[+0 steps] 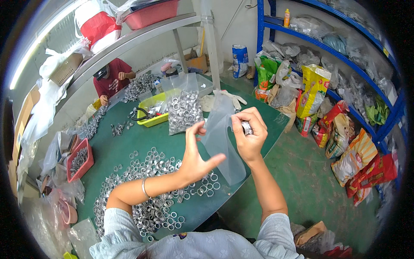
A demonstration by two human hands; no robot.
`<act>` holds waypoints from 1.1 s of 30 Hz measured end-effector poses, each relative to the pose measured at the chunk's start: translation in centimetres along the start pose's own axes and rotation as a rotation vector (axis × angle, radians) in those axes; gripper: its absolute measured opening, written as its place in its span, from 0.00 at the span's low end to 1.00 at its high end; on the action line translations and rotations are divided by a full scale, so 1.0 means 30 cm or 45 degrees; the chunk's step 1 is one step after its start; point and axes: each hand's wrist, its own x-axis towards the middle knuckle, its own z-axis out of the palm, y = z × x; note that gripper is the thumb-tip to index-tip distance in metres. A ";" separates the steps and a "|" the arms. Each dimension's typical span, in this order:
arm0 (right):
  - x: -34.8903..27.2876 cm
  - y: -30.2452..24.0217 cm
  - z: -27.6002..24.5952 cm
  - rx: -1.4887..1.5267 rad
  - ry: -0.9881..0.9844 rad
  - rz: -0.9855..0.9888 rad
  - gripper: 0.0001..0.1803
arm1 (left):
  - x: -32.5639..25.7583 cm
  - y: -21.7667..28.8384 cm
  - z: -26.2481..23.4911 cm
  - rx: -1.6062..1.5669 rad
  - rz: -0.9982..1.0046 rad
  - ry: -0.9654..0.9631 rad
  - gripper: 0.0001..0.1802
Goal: The person sorts metal rings from a large pile on a table by hand and places them into a plastic bag, occasionally picking up several at once.
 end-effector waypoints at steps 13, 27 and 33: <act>-0.027 0.023 0.052 -0.167 0.069 -0.171 0.03 | -0.074 -0.055 0.089 0.284 -0.044 0.094 0.53; -0.013 0.077 -0.033 -0.252 0.050 -0.189 0.04 | -0.047 -0.202 -0.016 0.264 0.028 0.341 0.12; -0.076 0.053 -0.122 -0.524 -0.160 0.144 0.04 | -0.025 -0.315 -0.016 0.341 0.049 0.293 0.10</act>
